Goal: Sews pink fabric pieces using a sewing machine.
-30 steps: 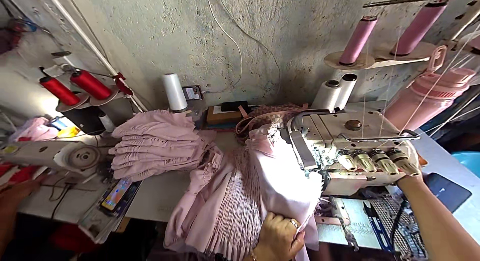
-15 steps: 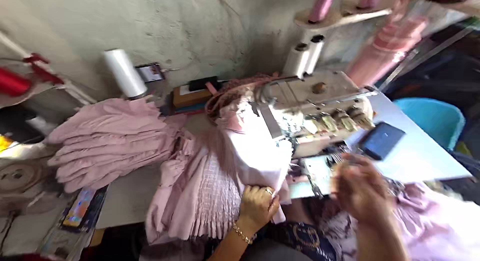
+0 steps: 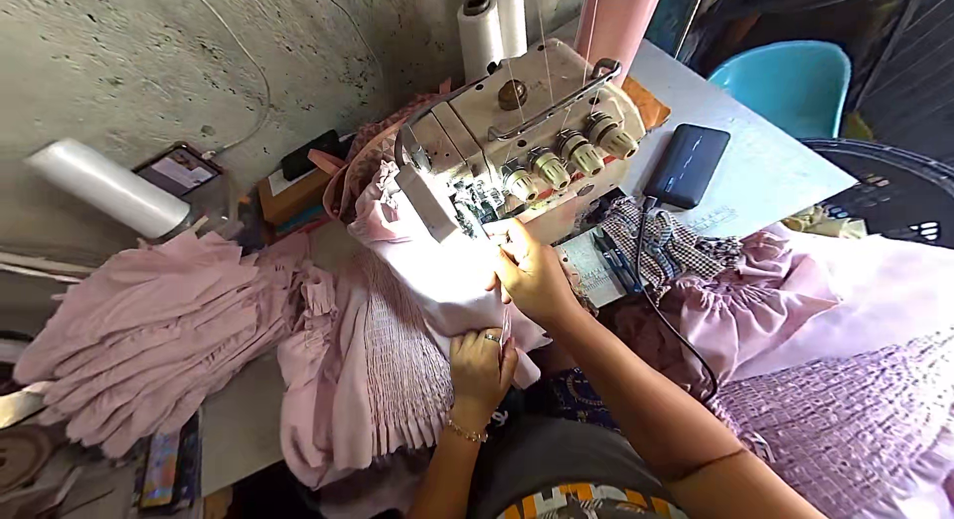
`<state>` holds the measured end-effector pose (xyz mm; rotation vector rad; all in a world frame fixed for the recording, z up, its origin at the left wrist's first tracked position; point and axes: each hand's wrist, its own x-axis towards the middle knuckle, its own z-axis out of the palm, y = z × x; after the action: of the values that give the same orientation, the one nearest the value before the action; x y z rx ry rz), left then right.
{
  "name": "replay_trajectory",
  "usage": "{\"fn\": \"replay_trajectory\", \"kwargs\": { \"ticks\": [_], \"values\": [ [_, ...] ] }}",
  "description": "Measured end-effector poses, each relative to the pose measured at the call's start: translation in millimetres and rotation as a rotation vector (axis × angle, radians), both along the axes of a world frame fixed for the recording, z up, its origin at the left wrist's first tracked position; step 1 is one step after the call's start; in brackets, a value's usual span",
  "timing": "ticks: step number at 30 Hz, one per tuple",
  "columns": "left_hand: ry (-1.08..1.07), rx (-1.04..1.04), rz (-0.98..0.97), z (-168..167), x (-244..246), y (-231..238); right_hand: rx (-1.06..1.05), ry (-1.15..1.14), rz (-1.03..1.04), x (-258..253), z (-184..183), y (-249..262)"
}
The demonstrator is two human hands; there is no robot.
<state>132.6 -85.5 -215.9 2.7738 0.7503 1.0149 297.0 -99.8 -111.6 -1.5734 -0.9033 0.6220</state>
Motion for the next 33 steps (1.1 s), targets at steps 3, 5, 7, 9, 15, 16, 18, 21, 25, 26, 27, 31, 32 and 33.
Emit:
{"fn": "replay_trajectory", "kwargs": {
  "ticks": [3, 5, 7, 9, 15, 16, 18, 21, 25, 26, 27, 31, 32, 33],
  "values": [
    [0.009, 0.008, 0.001, 0.8, 0.2, 0.2, -0.022, -0.032, -0.001, 0.4, 1.1, 2.4],
    [0.01, 0.009, 0.003, 0.1, 0.4, 0.1, -0.008, -0.041, -0.01, -0.1, 1.3, 4.7],
    [0.017, 0.0, 0.007, -0.6, 0.6, -0.6, 0.02, -0.051, -0.017, 0.0, -0.8, 6.4],
    [0.004, -0.076, -0.01, 0.8, -2.0, -2.6, 0.06, -0.034, 0.006, 1.2, -4.5, 2.4],
    [-0.306, -0.413, -0.078, 60.7, -13.7, 15.8, 0.158, 0.192, 0.128, 7.9, -5.4, -19.8],
    [-0.335, -0.371, -0.019, 76.6, -9.0, 26.9, 0.155, 0.206, 0.143, 8.5, -4.2, -19.3],
    [-0.276, -0.319, 0.113, 105.2, 5.3, 50.8, 0.159, 0.219, 0.174, 9.1, -3.3, -16.7],
    [-0.121, -0.306, 0.219, 132.1, 36.7, 77.1, 0.15, 0.214, 0.21, 8.7, -1.4, -14.9],
    [-0.107, -0.157, 0.335, 143.6, 66.6, 82.0, 0.071, 0.059, 0.254, 14.3, 0.8, -17.6],
    [-0.112, -0.161, 0.35, 142.5, 68.4, 82.1, 0.032, 0.007, 0.27, 16.5, 1.3, -20.2],
    [-0.136, -0.173, 0.343, 139.3, 68.7, 82.7, -0.009, -0.043, 0.293, 18.5, 2.5, -24.4],
    [-0.249, -0.272, 0.26, 120.6, 63.5, 84.0, -0.104, -0.134, 0.405, 27.6, -1.1, -50.7],
    [-0.279, -0.273, 0.232, 115.7, 62.4, 83.7, -0.094, -0.099, 0.42, 29.4, -3.5, -57.6],
    [-0.302, -0.253, 0.196, 111.4, 61.4, 83.3, -0.07, -0.041, 0.426, 30.9, -6.0, -64.1]
  ]
}}
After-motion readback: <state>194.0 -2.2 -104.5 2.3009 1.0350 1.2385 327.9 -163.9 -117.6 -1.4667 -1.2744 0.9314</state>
